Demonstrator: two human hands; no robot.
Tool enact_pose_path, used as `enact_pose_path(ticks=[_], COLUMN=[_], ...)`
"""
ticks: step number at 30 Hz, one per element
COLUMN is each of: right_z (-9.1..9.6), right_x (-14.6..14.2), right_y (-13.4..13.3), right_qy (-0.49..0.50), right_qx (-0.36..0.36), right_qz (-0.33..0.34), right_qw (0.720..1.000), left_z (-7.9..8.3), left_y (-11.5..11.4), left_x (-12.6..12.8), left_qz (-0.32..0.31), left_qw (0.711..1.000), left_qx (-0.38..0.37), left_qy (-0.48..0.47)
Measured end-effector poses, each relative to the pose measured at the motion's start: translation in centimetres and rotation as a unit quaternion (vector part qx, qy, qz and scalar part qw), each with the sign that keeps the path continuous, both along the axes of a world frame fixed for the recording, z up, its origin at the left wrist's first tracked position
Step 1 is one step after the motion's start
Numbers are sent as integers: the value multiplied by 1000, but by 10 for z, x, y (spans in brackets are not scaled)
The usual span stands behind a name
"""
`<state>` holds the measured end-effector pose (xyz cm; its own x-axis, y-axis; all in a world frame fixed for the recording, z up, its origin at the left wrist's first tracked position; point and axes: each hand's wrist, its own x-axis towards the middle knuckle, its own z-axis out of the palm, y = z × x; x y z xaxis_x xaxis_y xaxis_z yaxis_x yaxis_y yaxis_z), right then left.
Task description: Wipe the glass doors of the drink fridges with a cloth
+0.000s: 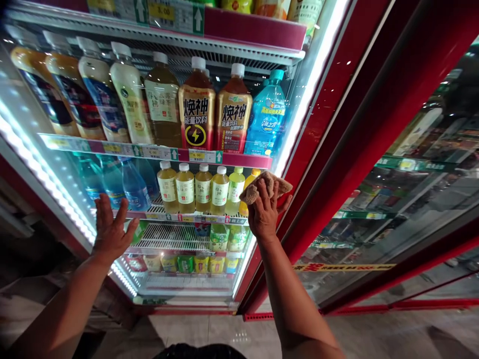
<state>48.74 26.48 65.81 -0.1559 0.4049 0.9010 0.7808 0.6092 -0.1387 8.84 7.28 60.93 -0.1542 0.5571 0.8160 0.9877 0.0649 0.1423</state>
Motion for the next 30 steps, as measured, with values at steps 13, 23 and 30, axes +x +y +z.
enact_pose_path(ticks=[13, 23, 30], right_z=[-9, -25, 6], right_x=[-10, -20, -27], right_y=[-4, -7, -1], right_qy=[2, -29, -26], right_qx=[8, 42, 122], right_qz=[43, 95, 118], right_qw=[999, 994, 985], left_z=[-4, -22, -23], left_y=[-8, -14, -14], left_x=[-10, -28, -29], left_qz=[38, 80, 89], left_qw=[999, 997, 996], left_qx=[-25, -8, -17], left_qy=[24, -21, -14])
